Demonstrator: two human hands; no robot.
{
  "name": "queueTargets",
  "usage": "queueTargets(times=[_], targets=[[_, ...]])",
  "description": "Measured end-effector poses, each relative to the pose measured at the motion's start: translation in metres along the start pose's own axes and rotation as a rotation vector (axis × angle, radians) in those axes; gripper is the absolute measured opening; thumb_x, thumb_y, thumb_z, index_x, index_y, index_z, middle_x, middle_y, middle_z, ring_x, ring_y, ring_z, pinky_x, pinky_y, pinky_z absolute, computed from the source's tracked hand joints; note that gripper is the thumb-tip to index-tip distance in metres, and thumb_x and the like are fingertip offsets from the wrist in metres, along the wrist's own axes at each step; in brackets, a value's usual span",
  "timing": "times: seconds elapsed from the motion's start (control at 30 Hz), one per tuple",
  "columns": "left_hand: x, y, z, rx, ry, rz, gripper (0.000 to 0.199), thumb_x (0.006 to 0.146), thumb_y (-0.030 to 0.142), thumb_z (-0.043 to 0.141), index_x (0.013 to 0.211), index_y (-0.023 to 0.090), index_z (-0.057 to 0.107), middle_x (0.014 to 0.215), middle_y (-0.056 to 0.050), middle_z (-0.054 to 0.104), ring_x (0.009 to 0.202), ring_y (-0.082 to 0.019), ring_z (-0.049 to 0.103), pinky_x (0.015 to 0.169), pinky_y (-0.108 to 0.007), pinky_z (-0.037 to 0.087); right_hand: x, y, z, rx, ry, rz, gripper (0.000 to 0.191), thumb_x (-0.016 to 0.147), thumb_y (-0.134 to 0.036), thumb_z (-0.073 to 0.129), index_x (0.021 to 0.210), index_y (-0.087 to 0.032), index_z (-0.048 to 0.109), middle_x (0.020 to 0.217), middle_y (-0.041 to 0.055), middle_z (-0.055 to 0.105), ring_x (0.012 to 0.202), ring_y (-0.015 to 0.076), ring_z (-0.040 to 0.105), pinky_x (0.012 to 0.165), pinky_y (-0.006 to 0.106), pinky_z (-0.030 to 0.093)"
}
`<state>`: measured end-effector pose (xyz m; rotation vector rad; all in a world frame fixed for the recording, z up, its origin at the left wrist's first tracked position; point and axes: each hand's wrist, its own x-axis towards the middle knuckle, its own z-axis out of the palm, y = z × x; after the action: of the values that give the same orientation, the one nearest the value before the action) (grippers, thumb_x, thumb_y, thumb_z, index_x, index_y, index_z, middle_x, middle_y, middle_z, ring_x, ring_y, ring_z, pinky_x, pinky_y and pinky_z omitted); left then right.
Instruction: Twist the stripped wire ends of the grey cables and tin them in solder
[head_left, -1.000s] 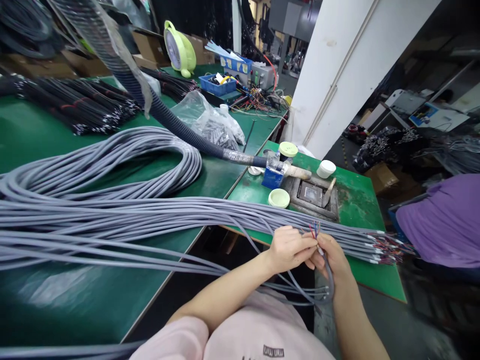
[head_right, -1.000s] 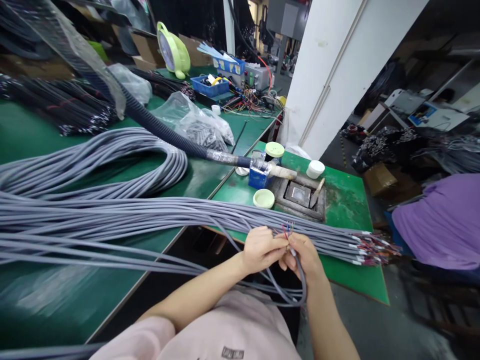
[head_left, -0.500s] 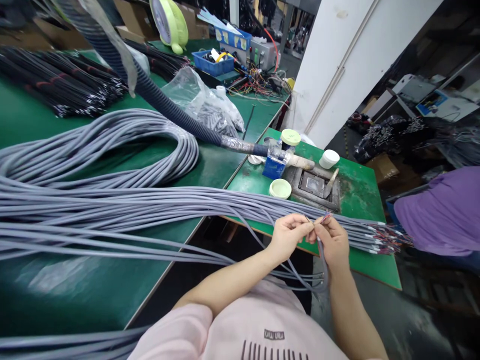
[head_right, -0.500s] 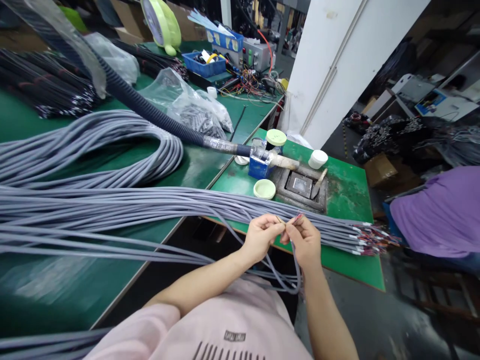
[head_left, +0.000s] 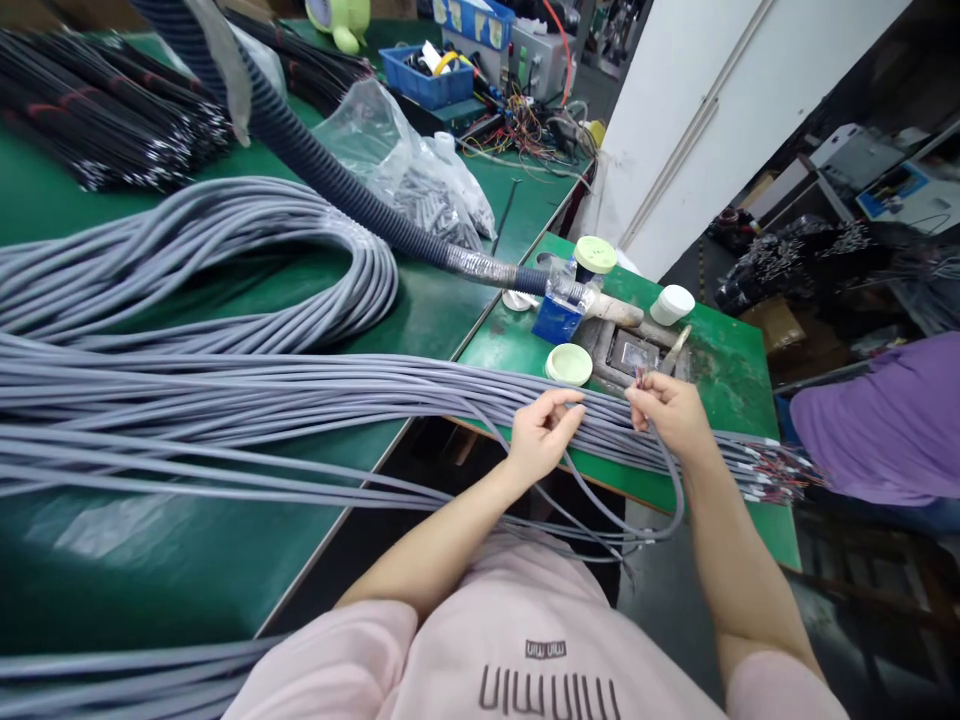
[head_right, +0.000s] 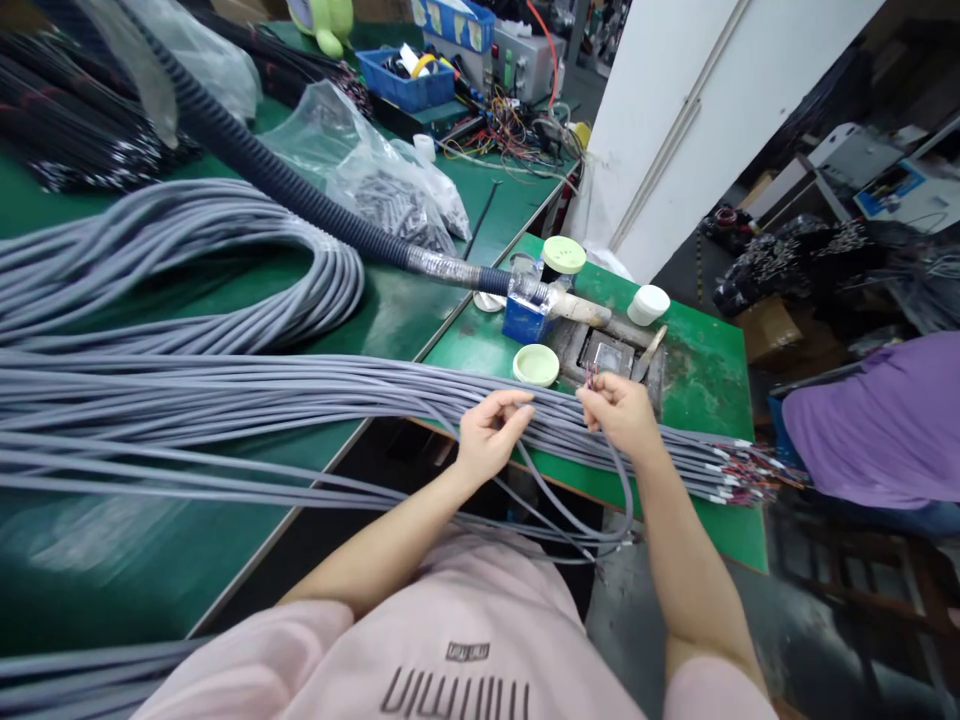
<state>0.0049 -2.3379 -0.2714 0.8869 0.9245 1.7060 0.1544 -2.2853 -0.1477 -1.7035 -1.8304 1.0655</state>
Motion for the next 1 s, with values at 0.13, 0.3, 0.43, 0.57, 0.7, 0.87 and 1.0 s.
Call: queueTargets(times=[0.13, 0.3, 0.43, 0.57, 0.7, 0.87, 1.0], targets=[[0.003, -0.020, -0.015, 0.320, -0.078, 0.391, 0.013, 0.088, 0.024, 0.060, 0.092, 0.017, 0.070, 0.059, 0.002, 0.059, 0.051, -0.008, 0.048, 0.056, -0.023, 0.038, 0.041, 0.001, -0.004, -0.024, -0.050, 0.073, 0.030, 0.074, -0.038, 0.072, 0.064, -0.017, 0.054, 0.048, -0.0025, 0.058, 0.039, 0.0088, 0.050, 0.042, 0.021, 0.041], [0.002, -0.035, -0.016, 0.493, -0.155, 0.661, 0.010, 0.087, 0.018, 0.058, 0.091, 0.017, 0.067, 0.059, 0.001, 0.060, 0.052, -0.010, 0.050, 0.057, -0.027, 0.032, 0.078, 0.006, 0.006, -0.100, -0.147, 0.144, 0.033, 0.071, -0.037, 0.073, 0.059, -0.018, 0.050, 0.046, -0.0023, 0.057, 0.036, 0.0070, 0.047, 0.038, 0.019, 0.036], [0.002, -0.036, -0.016, 0.480, -0.151, 0.674, 0.010, 0.088, 0.018, 0.056, 0.092, 0.018, 0.066, 0.058, 0.002, 0.059, 0.052, -0.010, 0.050, 0.057, -0.028, 0.031, 0.097, 0.010, 0.014, -0.226, -0.201, 0.160, 0.027, 0.074, -0.034, 0.066, 0.060, -0.018, 0.049, 0.046, -0.0023, 0.058, 0.035, 0.0066, 0.046, 0.037, 0.019, 0.035], [0.003, -0.036, -0.017, 0.478, -0.174, 0.682, 0.009, 0.088, 0.016, 0.056, 0.091, 0.017, 0.064, 0.060, 0.002, 0.060, 0.054, -0.010, 0.051, 0.057, -0.028, 0.030, 0.110, 0.009, 0.022, -0.466, -0.274, 0.113, 0.025, 0.078, -0.032, 0.057, 0.059, -0.018, 0.049, 0.049, -0.0008, 0.060, 0.037, 0.0073, 0.047, 0.040, 0.020, 0.036], [0.002, -0.035, -0.017, 0.495, -0.188, 0.678, 0.010, 0.088, 0.016, 0.054, 0.092, 0.017, 0.063, 0.061, 0.001, 0.061, 0.055, -0.011, 0.052, 0.057, -0.029, 0.030, 0.118, 0.004, 0.029, -0.628, -0.308, 0.066, 0.022, 0.074, -0.027, 0.060, 0.055, -0.017, 0.054, 0.048, -0.0002, 0.061, 0.044, 0.0083, 0.049, 0.046, 0.020, 0.034], [0.003, -0.035, -0.018, 0.494, -0.194, 0.676, 0.011, 0.088, 0.017, 0.053, 0.091, 0.017, 0.063, 0.062, 0.001, 0.063, 0.055, -0.011, 0.053, 0.057, -0.029, 0.031, 0.121, -0.002, 0.038, -0.821, -0.323, 0.031, 0.018, 0.070, -0.019, 0.059, 0.052, -0.018, 0.055, 0.046, -0.0003, 0.060, 0.049, 0.0107, 0.051, 0.050, 0.023, 0.032], [0.003, -0.035, -0.018, 0.478, -0.191, 0.685, 0.010, 0.087, 0.016, 0.054, 0.092, 0.017, 0.063, 0.062, 0.001, 0.063, 0.055, -0.011, 0.052, 0.056, -0.029, 0.031, 0.120, -0.006, 0.044, -0.906, -0.312, 0.014, 0.018, 0.069, -0.018, 0.058, 0.052, -0.019, 0.055, 0.047, 0.0004, 0.061, 0.050, 0.0122, 0.052, 0.052, 0.025, 0.031]])
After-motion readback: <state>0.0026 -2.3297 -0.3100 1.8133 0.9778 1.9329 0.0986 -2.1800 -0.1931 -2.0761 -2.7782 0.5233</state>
